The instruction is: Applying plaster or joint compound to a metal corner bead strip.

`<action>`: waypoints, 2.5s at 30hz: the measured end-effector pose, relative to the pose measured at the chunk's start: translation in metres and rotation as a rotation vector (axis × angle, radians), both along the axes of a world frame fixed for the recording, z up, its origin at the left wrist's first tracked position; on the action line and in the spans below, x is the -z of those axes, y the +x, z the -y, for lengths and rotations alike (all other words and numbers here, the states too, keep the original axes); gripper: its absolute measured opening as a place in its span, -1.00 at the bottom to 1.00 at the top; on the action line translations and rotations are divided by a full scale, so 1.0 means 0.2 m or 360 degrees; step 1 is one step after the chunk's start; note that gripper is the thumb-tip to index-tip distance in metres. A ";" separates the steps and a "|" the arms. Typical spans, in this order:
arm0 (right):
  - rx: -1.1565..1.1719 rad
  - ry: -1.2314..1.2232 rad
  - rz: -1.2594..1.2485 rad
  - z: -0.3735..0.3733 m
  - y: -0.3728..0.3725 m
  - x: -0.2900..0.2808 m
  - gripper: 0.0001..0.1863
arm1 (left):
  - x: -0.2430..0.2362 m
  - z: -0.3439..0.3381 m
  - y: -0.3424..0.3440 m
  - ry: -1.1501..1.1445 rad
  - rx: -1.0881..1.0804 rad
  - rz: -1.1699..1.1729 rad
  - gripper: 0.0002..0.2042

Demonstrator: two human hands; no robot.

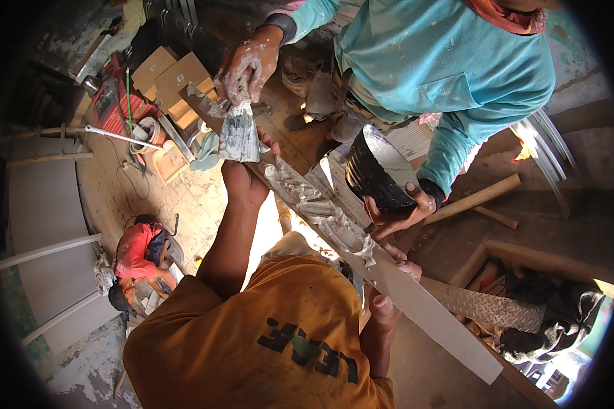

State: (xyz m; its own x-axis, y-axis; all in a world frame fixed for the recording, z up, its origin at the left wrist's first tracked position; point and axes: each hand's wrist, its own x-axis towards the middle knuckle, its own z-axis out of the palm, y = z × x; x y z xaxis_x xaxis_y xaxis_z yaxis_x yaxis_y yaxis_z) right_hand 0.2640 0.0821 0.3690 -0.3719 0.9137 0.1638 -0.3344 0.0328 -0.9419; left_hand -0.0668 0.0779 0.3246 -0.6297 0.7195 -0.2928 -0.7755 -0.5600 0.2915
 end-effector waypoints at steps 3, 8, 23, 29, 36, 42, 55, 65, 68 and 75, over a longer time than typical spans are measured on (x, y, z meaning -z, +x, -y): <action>0.0030 0.0007 0.0011 0.00 0.01 0.01 -0.17 | -0.09 -0.01 0.04 -0.0232 -0.0094 0.0003 -0.58; -0.0044 0.0053 0.0027 -0.02 0.00 0.00 -0.18 | -0.04 0.00 0.01 -0.0063 -0.0009 0.0080 -0.51; -0.0043 0.0029 0.0010 -0.02 -0.02 -0.03 -0.19 | -0.03 -0.02 0.00 -0.0081 0.0032 0.0070 -0.44; -0.0040 -0.0003 -0.0038 -0.02 -0.03 -0.01 -0.18 | -0.03 0.00 -0.02 -0.0116 0.0023 0.0117 -0.45; 0.0010 0.0020 -0.0019 -0.01 -0.02 -0.03 -0.19 | 0.05 -0.06 -0.02 -0.0058 0.0076 0.0012 -0.54; -0.0266 0.0114 0.0005 -0.09 -0.02 -0.07 -0.29 | 0.19 0.02 -0.22 -0.0040 0.0254 -0.0156 -0.59; -0.0246 -0.0234 0.0006 -0.06 0.08 -0.15 -0.32 | 0.36 0.04 -0.31 0.0161 0.0619 -0.0274 -0.57; -0.1211 -0.0907 0.0272 -0.06 0.05 0.18 -0.45 | 0.28 -0.05 -0.24 0.0010 0.0504 -0.0183 -0.64; -0.1283 -0.0719 0.0189 -0.07 0.05 0.26 -0.51 | 0.22 -0.07 -0.19 -0.0014 0.0436 -0.0165 -0.65; -0.1307 -0.0360 0.0078 -0.05 0.04 0.38 -0.63 | 0.16 -0.11 -0.20 -0.0129 0.0281 -0.0161 -0.64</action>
